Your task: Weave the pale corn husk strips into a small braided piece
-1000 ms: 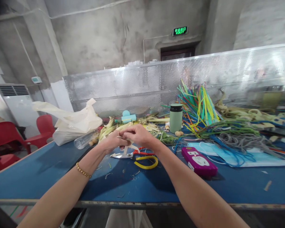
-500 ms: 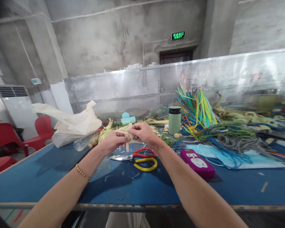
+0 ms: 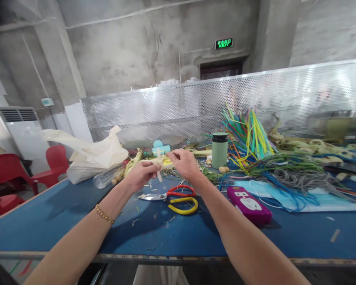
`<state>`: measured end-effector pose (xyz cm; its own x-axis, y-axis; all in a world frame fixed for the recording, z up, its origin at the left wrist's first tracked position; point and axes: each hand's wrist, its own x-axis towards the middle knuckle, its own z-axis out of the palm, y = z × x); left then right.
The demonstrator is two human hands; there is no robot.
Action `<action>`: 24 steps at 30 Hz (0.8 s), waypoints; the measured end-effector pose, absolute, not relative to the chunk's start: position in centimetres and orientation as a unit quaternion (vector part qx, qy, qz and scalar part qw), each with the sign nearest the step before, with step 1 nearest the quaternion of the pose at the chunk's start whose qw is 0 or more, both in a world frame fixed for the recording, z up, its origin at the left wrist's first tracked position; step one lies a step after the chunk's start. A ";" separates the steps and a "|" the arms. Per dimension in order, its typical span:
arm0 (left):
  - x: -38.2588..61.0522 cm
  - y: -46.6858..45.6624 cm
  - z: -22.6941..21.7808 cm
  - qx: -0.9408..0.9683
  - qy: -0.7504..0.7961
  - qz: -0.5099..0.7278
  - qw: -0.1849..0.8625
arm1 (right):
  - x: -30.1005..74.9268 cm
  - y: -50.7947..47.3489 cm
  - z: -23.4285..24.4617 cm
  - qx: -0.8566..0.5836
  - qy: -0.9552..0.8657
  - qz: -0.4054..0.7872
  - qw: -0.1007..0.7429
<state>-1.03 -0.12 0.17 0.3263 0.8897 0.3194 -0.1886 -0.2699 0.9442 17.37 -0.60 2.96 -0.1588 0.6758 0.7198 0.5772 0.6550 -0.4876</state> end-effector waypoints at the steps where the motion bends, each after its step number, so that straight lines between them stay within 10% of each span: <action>1: -1.1 0.1 0.2 0.593 0.277 0.537 0.532 | 17.4 -0.6 3.1 -0.432 -0.743 -0.008 0.511; 24: -1.6 0.3 0.5 0.560 0.230 0.517 0.605 | 14.8 -0.7 1.1 -0.394 -0.767 0.187 0.470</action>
